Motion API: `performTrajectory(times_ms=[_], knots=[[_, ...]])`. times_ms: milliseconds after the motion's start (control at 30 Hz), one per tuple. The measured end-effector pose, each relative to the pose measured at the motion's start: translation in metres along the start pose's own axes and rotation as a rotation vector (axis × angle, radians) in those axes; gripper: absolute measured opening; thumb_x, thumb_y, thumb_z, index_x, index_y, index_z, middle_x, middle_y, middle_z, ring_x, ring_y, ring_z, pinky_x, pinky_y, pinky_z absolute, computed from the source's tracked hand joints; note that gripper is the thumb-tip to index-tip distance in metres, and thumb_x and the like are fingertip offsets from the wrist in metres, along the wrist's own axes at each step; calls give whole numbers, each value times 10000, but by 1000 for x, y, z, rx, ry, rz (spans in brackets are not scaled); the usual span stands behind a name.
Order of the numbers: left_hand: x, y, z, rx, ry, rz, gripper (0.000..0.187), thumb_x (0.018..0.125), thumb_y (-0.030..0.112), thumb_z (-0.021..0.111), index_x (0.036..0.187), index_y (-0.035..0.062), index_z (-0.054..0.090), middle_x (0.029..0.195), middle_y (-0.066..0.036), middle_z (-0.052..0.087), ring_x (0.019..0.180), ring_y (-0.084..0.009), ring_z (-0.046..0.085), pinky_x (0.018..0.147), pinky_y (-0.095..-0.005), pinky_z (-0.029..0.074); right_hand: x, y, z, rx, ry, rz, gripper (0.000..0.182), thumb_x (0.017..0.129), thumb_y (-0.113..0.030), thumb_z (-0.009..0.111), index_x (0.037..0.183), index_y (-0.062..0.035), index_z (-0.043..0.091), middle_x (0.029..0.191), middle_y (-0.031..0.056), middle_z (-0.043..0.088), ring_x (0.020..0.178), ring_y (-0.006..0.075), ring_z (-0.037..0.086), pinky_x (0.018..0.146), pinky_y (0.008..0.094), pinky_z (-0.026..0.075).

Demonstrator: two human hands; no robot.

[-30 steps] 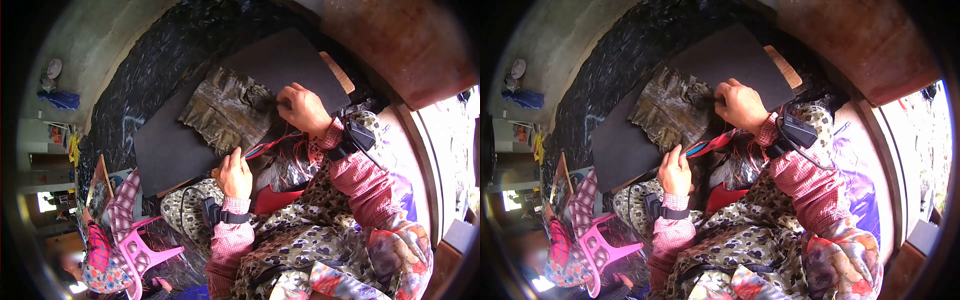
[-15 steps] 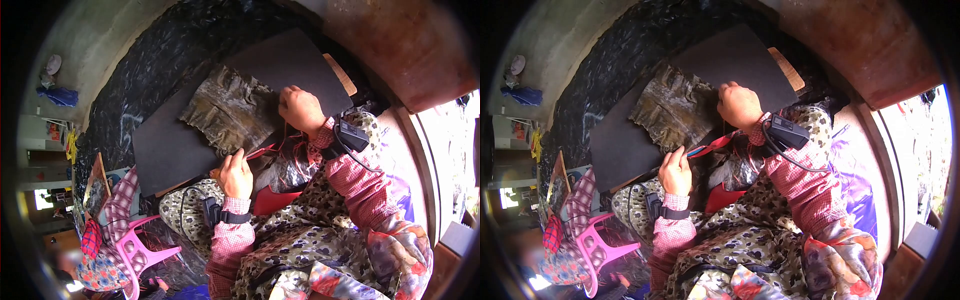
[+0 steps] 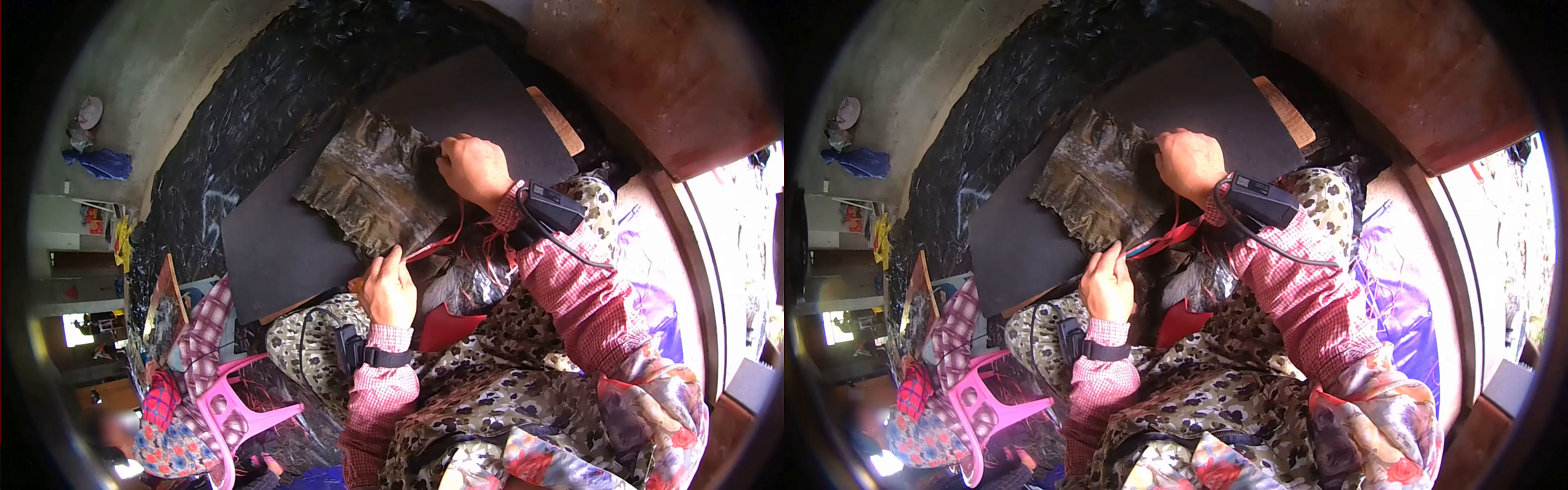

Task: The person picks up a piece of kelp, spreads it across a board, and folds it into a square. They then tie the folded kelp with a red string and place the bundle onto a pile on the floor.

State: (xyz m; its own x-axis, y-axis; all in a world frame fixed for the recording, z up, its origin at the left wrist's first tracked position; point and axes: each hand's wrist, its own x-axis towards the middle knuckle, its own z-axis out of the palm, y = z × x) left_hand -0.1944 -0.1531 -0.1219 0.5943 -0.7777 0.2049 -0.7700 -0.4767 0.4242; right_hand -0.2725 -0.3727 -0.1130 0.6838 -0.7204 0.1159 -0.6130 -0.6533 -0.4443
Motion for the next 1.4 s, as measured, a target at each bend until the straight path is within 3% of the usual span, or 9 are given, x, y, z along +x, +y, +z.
performTrajectory(times_ms=[300,367,500,567,600,733,1233,1367,1400], knots=[[-6,26,-22,-3,61,11,194,823,91,665,1008,36,686,840,-145,628,739,-321,632,645,-384,505,-8,41,-24,203,168,65,166,768,-183,652,878,-59,653,876,140,669,842,336,646,737,417,516],[-4,29,-22,-214,178,241,181,812,88,697,983,29,686,821,-132,618,702,-284,622,618,-360,496,-20,49,-39,313,147,5,154,761,-166,657,864,-53,672,833,138,677,817,330,653,722,393,517],[0,26,-11,-324,52,254,118,814,59,694,921,12,677,802,-124,621,686,-265,620,599,-345,488,-43,55,-49,381,-205,-110,171,749,-202,687,823,-48,695,776,145,673,760,319,662,690,383,521],[7,30,-2,-245,139,263,98,823,87,685,889,17,663,805,-120,614,698,-291,617,604,-373,484,-50,46,-46,291,-192,8,206,741,-240,703,821,-50,695,766,144,669,756,322,658,688,389,519],[12,30,2,-169,130,243,110,830,113,680,895,27,661,810,-114,604,705,-301,616,611,-385,484,-54,41,-41,292,-146,-34,219,751,-220,726,795,-15,665,727,146,650,676,299,651,615,366,505],[29,32,17,94,109,233,145,842,174,664,926,56,659,826,-106,579,720,-323,612,622,-418,480,-62,22,-19,196,-80,-59,245,768,-276,686,777,-32,657,734,162,645,711,351,637,647,421,511],[40,36,4,-63,96,214,78,813,97,662,874,50,670,818,-98,590,709,-301,613,610,-385,482,-37,40,-18,83,207,41,227,736,-199,579,801,1,665,844,173,660,776,349,656,706,440,532],[38,33,6,-77,99,222,76,820,101,660,875,51,676,822,-93,593,714,-294,617,614,-382,487,-45,29,-39,437,-24,47,377,796,-383,672,797,-7,657,807,172,654,786,356,643,678,426,510],[39,33,6,-77,102,226,76,819,100,661,874,50,676,821,-92,594,714,-293,618,614,-383,487,-47,25,-32,336,47,-36,415,804,-408,698,835,3,655,801,169,639,752,348,628,667,410,499]])
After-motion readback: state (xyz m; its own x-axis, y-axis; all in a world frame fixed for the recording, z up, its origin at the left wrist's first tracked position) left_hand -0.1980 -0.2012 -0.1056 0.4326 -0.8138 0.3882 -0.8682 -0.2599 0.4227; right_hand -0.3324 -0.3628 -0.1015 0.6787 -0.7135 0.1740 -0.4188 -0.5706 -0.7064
